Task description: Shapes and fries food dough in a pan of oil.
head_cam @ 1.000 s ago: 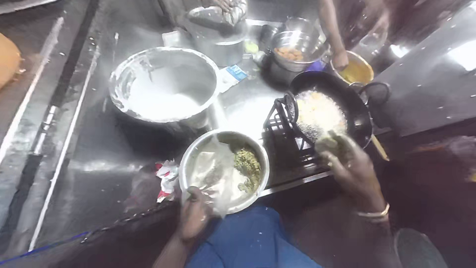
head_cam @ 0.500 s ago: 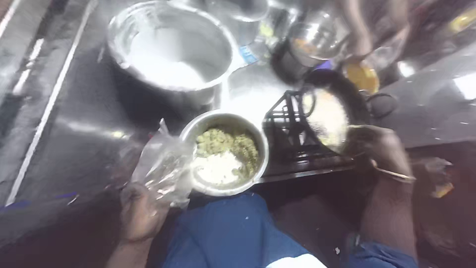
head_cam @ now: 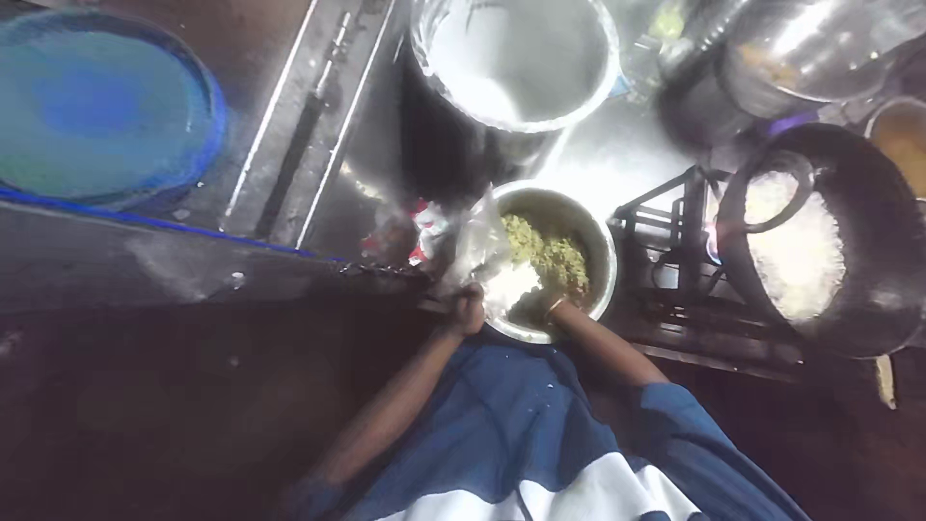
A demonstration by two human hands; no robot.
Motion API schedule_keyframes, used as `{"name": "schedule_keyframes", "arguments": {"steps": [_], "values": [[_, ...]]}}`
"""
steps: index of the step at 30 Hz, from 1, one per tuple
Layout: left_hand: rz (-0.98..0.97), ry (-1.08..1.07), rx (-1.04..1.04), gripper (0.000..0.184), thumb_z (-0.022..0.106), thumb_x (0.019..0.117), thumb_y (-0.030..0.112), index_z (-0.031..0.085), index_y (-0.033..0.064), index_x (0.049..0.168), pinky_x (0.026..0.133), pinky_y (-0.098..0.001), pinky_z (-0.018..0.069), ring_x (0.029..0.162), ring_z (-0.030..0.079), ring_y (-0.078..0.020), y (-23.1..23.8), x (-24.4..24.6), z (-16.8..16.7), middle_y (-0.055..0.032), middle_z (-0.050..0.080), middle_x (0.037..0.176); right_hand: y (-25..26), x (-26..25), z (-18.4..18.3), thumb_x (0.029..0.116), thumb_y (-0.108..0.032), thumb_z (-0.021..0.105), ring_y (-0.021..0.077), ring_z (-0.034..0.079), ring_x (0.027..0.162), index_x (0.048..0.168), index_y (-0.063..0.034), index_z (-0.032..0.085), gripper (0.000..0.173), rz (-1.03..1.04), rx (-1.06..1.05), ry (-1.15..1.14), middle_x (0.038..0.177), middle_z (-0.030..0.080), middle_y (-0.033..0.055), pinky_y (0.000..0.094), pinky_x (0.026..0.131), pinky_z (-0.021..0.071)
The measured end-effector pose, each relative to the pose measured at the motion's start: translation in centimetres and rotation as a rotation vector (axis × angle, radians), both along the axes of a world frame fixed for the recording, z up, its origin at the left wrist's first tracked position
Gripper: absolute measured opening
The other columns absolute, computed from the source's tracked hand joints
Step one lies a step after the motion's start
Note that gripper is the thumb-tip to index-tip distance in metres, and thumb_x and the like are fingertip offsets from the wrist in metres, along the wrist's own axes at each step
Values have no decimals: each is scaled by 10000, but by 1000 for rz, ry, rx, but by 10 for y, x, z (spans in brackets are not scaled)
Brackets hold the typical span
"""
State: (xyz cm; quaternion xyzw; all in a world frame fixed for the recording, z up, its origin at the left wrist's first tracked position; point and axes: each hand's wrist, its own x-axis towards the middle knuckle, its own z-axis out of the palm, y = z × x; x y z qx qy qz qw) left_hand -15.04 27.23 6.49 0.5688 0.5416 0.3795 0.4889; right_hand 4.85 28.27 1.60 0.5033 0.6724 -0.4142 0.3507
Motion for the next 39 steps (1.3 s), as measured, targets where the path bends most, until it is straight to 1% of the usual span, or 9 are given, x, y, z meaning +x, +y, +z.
{"name": "schedule_keyframes", "arguments": {"steps": [6, 10, 15, 18, 21, 26, 30, 33, 39], "values": [[-63, 88, 29, 563, 372, 1051, 303, 635, -191, 1106, 908, -325, 526, 964, 680, -185, -16, 0, 1, -259, 698, 990, 26, 14, 57, 1011, -200, 624, 336, 638, 1055, 1258, 25, 649, 335, -250, -196, 157, 1195, 658, 230, 545, 939, 489], [188, -227, -89, 542, 354, 1064, 310, 544, -191, 1148, 909, -169, 482, 958, 583, 37, -2, 4, 13, -82, 636, 980, 18, 35, 79, 1056, -151, 502, 8, 539, 654, 1246, -33, 598, 243, -973, -122, 664, 865, 620, -28, 196, 605, 478], [295, -566, -132, 536, 263, 1095, 374, 382, -51, 1400, 981, -280, 542, 1112, 616, -24, 11, -8, 35, -27, 621, 1197, -3, 41, 90, 1061, -176, 529, 58, 579, 605, 1183, -5, 561, 213, -1617, 156, 715, 768, 608, 2, 226, 565, 523], [343, -654, -153, 544, 333, 1076, 466, 409, 20, 1380, 963, -357, 568, 1109, 640, -112, 14, -20, 38, -48, 635, 1190, -13, 47, 77, 957, 7, 631, 155, 704, 751, 1243, 62, 605, 293, -1562, 203, 846, 963, 717, 119, 319, 696, 624], [310, -649, -162, 659, 390, 1033, 582, 387, 42, 1411, 957, -366, 575, 1117, 647, -120, 14, -31, 46, -42, 644, 1206, -14, 39, 66, 915, -162, 755, 81, 546, 555, 1163, 21, 636, 330, -1445, 431, 634, 754, 615, 53, 270, 530, 508], [289, -586, -227, 602, 263, 1084, 488, 372, 19, 1445, 967, -399, 573, 1152, 642, -160, 16, -25, 77, -99, 630, 1261, -13, 42, 70, 914, -278, 731, 387, 608, 1224, 1595, -35, 224, 883, -975, 277, 278, 1346, 590, 272, 572, 1051, 479], [382, -437, -493, 516, 37, 1116, 188, 266, -53, 1511, 1059, -320, 472, 1266, 555, -178, 20, 9, 175, -198, 512, 1398, -16, 43, 63, 1020, -307, 613, 313, 694, 980, 1480, -37, 432, 564, -960, 272, 318, 1113, 691, 196, 520, 911, 553], [370, -483, -465, 505, 79, 1126, 211, 279, -48, 1510, 1041, -338, 491, 1256, 564, -189, 17, 10, 153, -203, 518, 1398, -19, 44, 74, 1002, -229, 638, 232, 668, 878, 1367, -18, 561, 429, -1170, 270, 467, 1099, 681, 176, 435, 806, 562], [197, -626, -334, 558, 161, 1109, 414, 321, 57, 1507, 999, -420, 553, 1212, 609, -174, 16, 0, 76, -107, 588, 1340, -27, 51, 98, 940, 43, 633, 261, 742, 966, 1581, -89, 299, 735, -1293, 81, 684, 1359, 619, 163, 420, 785, 650]]}}
